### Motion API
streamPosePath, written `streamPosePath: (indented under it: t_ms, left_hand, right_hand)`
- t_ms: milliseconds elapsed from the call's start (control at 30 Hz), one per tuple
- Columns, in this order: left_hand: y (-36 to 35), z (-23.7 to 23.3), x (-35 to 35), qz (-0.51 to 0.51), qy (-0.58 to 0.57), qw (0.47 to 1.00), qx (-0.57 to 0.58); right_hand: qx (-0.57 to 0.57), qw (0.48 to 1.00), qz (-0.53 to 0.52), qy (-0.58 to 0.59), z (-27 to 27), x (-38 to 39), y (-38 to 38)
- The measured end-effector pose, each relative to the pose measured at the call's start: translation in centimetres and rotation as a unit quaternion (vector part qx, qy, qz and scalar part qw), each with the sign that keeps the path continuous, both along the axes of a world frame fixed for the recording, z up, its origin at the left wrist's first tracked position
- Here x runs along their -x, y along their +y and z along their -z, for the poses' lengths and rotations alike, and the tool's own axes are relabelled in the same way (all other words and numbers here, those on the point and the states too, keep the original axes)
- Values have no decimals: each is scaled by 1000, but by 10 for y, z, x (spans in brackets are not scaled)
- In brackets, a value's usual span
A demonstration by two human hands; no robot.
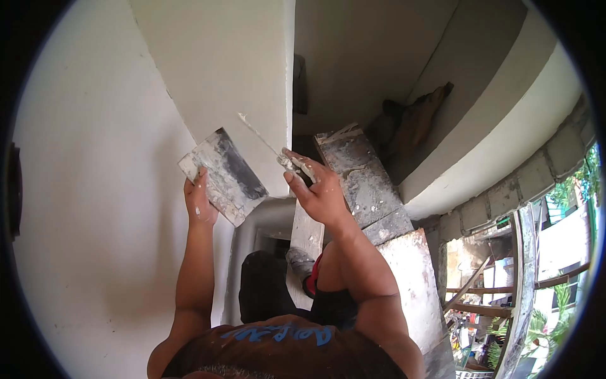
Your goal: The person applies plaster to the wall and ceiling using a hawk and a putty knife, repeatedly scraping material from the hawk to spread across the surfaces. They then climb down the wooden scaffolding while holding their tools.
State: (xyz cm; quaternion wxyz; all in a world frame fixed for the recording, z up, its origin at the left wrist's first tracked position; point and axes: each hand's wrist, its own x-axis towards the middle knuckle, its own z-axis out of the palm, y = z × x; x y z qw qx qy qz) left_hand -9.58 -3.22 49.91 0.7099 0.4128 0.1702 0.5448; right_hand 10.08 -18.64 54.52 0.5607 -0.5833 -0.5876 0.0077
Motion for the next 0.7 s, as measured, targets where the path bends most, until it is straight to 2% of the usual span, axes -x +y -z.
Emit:
streamPosePath:
  t_ms: [33, 67, 133, 167, 200, 233, 267, 333, 367, 400, 433, 467, 500, 533, 600, 633, 700]
  left_hand:
    - [4, 3, 5, -8, -13, 999, 32]
    - [7, 7, 8, -17, -25, 997, 64]
    - [13, 16, 10, -44, -35, 995, 80]
    - [18, 29, 12, -61, -31, 994, 82]
    - [22, 41, 21, -77, -23, 993, 83]
    - [24, 51, 31, -107, 2, 991, 83]
    - [19, 53, 44, -135, 34, 984, 107]
    - [21, 73, 64, -139, 63, 980, 125]
    - [19, 81, 76, -155, 95, 975, 128]
    - [18, 93, 88, -157, 100, 969, 162]
    - [16, 102, 99, -154, 111, 971, 147]
    - [15, 113, 110, -168, 128, 965, 156]
    - [16, 126, 124, -169, 149, 964, 144]
    - [7, 128, 128, -176, 177, 958, 142]
    - [-2, 132, 132, -164, 217, 952, 142]
    - [-6, 136, 133, -168, 239, 948, 130]
    - [-7, 135, 122, -171, 264, 938, 143]
  right_hand:
    - [104, 988, -30, 112, -4, 3, -8]
    - [108, 988, -33, 109, 2, 2, -12]
    - [44, 959, -114, 254, 9, -3, -17]
    - [50, 959, -113, 255, 10, -14, -18]
    - [220, 956, -58, 186, 6, -24, -16]
    - [385, 915, -2, 118, 6, -35, -17]
    - [411, 912, 15, 9, 21, -53, -26]
    - [445, 891, 71, 61, 47, -88, -52]
    - [423, 892, 130, 89, 53, -99, -69]
    - [405, 886, 180, 137, 119, -147, -86]
    - [348, 884, 211, 230, 120, -147, -104]
    - [360, 861, 286, 219, 143, -166, -125]
    - [399, 810, 341, 262, 154, -173, -144]
    - [389, 793, 379, 274, 177, -180, -166]
    - [453, 732, 480, 169, 245, -202, -220]
    - [496, 687, 497, 188, 239, -189, -236]
    - [470, 645, 588, 134, 245, -152, -261]
